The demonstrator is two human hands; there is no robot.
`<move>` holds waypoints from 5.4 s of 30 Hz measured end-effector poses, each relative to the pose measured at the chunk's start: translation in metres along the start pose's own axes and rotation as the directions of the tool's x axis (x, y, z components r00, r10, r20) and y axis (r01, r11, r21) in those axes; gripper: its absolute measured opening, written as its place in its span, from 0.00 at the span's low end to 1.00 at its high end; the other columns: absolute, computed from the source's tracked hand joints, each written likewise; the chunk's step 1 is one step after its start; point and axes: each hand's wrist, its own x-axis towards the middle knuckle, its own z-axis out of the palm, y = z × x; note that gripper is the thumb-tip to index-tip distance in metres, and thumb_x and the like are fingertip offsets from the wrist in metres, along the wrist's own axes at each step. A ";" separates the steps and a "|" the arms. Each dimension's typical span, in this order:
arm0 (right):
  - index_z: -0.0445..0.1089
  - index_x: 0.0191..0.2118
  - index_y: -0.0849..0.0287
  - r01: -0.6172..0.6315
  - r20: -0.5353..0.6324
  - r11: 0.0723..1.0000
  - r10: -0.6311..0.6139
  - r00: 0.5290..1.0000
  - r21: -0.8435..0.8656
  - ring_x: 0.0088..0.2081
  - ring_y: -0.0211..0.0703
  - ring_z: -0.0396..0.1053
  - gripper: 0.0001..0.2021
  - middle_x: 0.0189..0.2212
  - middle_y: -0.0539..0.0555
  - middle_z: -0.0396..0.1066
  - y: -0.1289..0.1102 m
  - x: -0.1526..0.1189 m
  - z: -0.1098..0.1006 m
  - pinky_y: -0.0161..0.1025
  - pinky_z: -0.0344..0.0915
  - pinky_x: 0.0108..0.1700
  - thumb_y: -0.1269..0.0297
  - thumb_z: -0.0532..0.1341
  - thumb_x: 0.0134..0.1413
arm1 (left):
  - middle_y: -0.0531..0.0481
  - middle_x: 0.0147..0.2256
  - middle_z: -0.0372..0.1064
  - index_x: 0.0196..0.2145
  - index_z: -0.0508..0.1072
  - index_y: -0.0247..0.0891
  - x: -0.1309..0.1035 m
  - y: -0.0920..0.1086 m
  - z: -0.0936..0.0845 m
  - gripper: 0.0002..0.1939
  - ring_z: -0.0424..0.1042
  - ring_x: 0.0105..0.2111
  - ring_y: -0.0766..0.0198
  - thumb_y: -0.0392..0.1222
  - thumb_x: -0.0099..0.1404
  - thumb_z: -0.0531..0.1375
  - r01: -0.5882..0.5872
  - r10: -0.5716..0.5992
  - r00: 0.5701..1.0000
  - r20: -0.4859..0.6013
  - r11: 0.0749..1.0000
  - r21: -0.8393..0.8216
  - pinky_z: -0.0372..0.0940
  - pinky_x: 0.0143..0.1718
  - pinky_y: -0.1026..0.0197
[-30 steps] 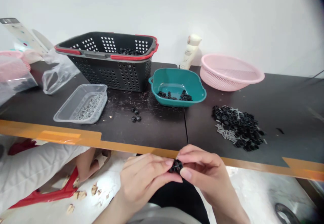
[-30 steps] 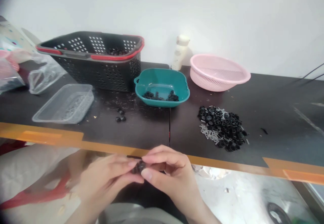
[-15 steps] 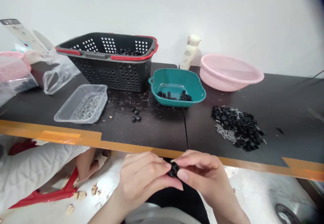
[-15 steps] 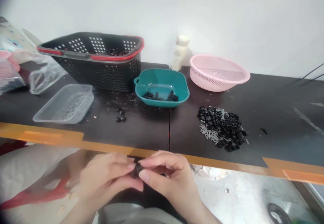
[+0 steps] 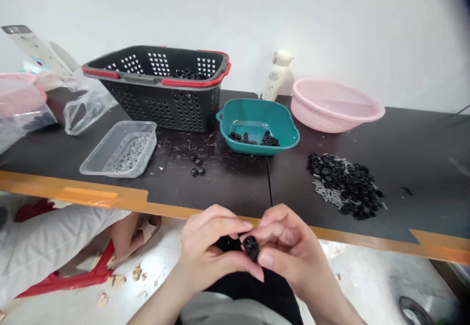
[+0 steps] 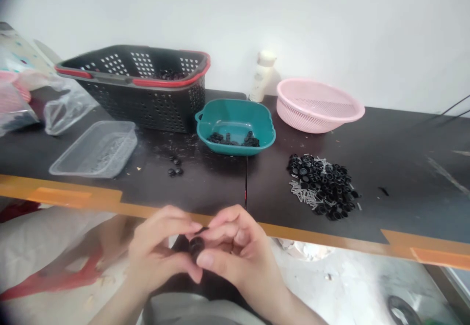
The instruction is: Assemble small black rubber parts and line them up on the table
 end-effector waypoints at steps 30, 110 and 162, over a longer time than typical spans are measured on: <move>0.82 0.37 0.50 0.130 0.224 0.946 -0.062 0.973 -0.299 0.28 0.35 0.65 0.08 0.28 0.50 0.72 0.000 0.011 -0.022 0.33 0.64 0.31 0.56 0.71 0.51 | 0.57 0.21 0.73 0.28 0.75 0.35 0.004 0.001 -0.002 0.13 0.74 0.21 0.71 0.49 0.58 0.68 -0.214 0.218 0.976 -0.006 0.960 0.181 0.76 0.32 0.66; 0.77 0.29 0.57 0.102 0.160 0.915 -0.042 0.986 -0.390 0.29 0.36 0.60 0.13 0.26 0.48 0.62 0.024 0.028 -0.020 0.34 0.57 0.32 0.55 0.64 0.59 | 0.53 0.32 0.78 0.41 0.78 0.40 -0.009 -0.025 -0.013 0.12 0.77 0.33 0.66 0.48 0.62 0.66 -0.109 0.078 0.970 0.229 0.986 0.129 0.68 0.50 0.58; 0.74 0.40 0.62 -0.110 -0.101 -0.114 -0.078 0.992 -0.987 0.38 0.43 0.77 0.05 0.35 0.53 0.78 -0.149 0.111 -0.158 0.42 0.73 0.43 0.68 0.62 0.61 | 0.43 0.51 0.70 0.52 0.70 0.37 0.215 -0.147 0.098 0.15 0.73 0.46 0.56 0.44 0.69 0.60 -0.230 -0.734 0.357 0.578 0.530 0.816 0.71 0.45 0.49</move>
